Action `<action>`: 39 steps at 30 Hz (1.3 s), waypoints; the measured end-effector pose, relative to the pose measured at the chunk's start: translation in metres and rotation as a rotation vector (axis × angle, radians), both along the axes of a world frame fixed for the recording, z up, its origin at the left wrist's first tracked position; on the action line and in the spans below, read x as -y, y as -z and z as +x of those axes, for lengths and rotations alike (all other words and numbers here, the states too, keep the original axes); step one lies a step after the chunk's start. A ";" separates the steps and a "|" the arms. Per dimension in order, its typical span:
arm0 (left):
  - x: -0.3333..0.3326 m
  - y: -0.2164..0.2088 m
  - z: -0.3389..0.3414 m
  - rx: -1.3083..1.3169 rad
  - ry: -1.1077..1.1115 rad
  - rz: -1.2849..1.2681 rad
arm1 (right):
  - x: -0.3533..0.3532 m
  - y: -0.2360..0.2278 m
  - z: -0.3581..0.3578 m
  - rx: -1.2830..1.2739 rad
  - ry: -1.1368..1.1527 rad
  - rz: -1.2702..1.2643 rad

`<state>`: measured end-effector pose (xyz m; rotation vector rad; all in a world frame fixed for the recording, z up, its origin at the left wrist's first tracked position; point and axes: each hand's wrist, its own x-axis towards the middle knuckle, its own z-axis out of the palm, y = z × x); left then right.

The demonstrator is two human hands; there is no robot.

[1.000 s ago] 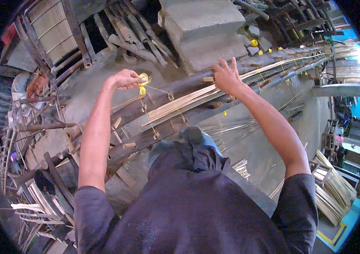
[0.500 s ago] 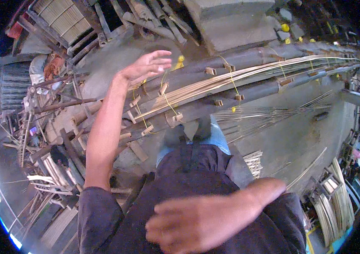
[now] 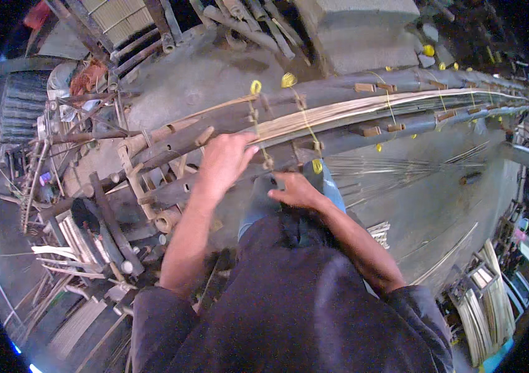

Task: The person gathers thin bamboo sticks and places them on a horizontal rack. They then wrap and tie the sticks with yellow string at multiple points along their length, repeating the process for several bundles.

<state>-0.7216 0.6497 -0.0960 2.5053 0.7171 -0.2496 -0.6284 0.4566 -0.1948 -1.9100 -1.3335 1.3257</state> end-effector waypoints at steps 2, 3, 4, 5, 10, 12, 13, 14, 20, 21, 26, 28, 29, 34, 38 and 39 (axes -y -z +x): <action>-0.003 0.022 0.000 0.071 -0.038 -0.044 | 0.000 -0.073 0.009 0.007 -0.057 0.324; 0.005 0.030 -0.008 0.093 -0.072 -0.066 | -0.002 -0.120 0.024 0.105 -0.087 0.343; 0.009 0.033 -0.016 0.126 -0.099 -0.069 | -0.017 -0.168 0.041 0.200 -0.114 0.372; 0.011 0.034 -0.021 0.164 -0.102 -0.077 | -0.045 -0.210 0.045 0.354 -0.252 0.438; 0.001 0.063 -0.008 0.377 -0.031 0.163 | -0.198 -0.188 0.029 0.549 -0.547 1.004; 0.006 0.054 -0.013 0.287 -0.040 0.058 | -0.206 -0.168 0.039 0.570 -0.311 0.394; 0.001 0.052 -0.012 0.237 -0.037 0.065 | -0.213 -0.164 0.048 0.575 -0.194 0.114; -0.002 0.049 -0.011 0.188 -0.034 0.071 | -0.217 -0.159 0.057 0.575 -0.074 -0.164; 0.005 0.044 -0.005 0.248 -0.079 0.014 | -0.201 -0.057 0.073 0.222 0.797 0.553; 0.002 0.053 -0.010 0.270 -0.037 0.051 | -0.206 -0.090 0.066 -0.192 0.891 0.591; -0.003 0.036 -0.017 0.242 -0.103 -0.077 | -0.052 -0.097 -0.023 -0.132 -0.073 0.361; 0.002 0.021 -0.008 0.415 -0.140 -0.227 | -0.032 -0.036 -0.036 0.187 -0.257 0.336; 0.003 0.010 -0.006 0.542 -0.199 -0.391 | -0.038 -0.014 -0.041 0.274 -0.300 0.314; -0.039 -0.006 0.068 0.618 -0.178 -0.444 | -0.030 -0.029 -0.040 0.240 -0.253 0.335; -0.101 0.102 0.076 0.193 -0.474 -0.376 | -0.016 -0.031 -0.044 0.205 -0.262 0.438; -0.111 0.109 0.079 0.185 -0.572 -0.520 | -0.018 -0.039 -0.042 0.127 -0.243 0.404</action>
